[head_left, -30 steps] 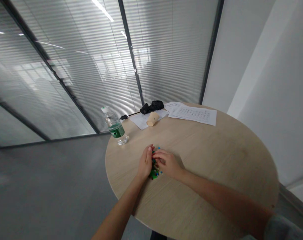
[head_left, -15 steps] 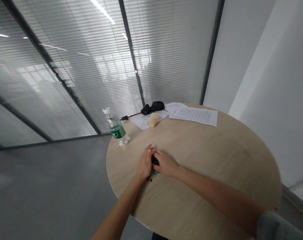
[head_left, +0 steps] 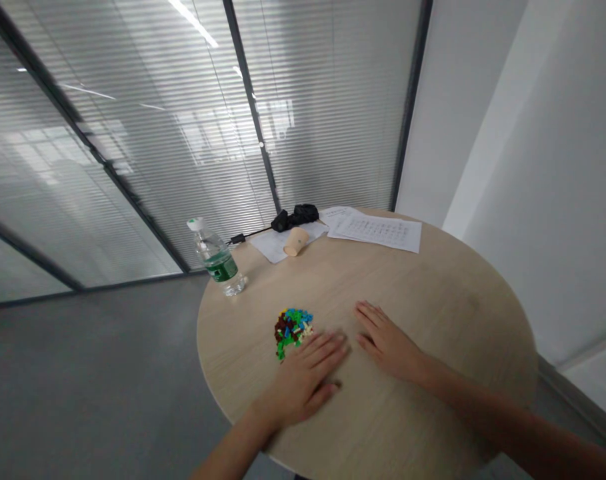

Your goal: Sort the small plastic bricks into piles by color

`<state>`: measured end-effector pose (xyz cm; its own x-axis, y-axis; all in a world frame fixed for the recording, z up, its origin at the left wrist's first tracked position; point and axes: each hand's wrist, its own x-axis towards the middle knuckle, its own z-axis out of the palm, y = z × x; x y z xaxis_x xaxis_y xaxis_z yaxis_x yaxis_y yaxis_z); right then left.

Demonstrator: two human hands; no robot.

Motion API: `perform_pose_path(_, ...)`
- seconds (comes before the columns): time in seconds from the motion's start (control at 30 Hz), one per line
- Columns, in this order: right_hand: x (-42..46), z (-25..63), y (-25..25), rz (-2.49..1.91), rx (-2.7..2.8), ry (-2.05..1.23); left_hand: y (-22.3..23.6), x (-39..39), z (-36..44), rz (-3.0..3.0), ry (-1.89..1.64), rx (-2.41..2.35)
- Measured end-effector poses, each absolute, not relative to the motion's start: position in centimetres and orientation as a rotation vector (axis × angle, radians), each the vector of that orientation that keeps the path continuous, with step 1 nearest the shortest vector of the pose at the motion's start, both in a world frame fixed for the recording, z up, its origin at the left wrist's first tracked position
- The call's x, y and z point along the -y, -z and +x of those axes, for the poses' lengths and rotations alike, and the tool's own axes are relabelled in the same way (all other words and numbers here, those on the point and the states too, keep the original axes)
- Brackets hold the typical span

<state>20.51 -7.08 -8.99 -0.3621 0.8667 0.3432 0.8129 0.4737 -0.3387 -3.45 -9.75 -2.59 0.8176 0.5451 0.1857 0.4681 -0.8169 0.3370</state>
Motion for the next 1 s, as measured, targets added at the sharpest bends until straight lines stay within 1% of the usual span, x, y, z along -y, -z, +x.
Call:
perform_pose_path(0.07, 7.5, 21.0, 9.3, -1.389, 2.263, -0.119, 2.6, 9.3, -3.7, 2.715, -0.344, -0.694)
perform_pose_path(0.27, 7.8, 20.9, 8.9, -1.385, 2.239, -0.113, 2.3, 6.5, -4.1, 2.726, -0.410, -0.529)
perform_pose_path(0.47, 7.7, 20.7, 9.1, -1.401, 2.259, -0.066, 3.2, 7.9, -1.5, 2.854, -0.330, -0.851)
perform_pose_path(0.57, 7.7, 20.2, 9.2, -1.489, 2.242, -0.017, 4.4, 8.4, 1.2, 2.812, -0.390, -1.063)
perform_pose_path(0.67, 7.6, 19.9, 9.2, -1.603, 2.220, 0.036, 5.6, 7.9, 3.0, 2.756, -0.363, -1.222)
perform_pose_path(1.0, 7.9, 20.1, 9.2, -1.664, 2.276, 0.050, 6.6, 6.1, 2.4, 2.869, -0.375, -1.411)
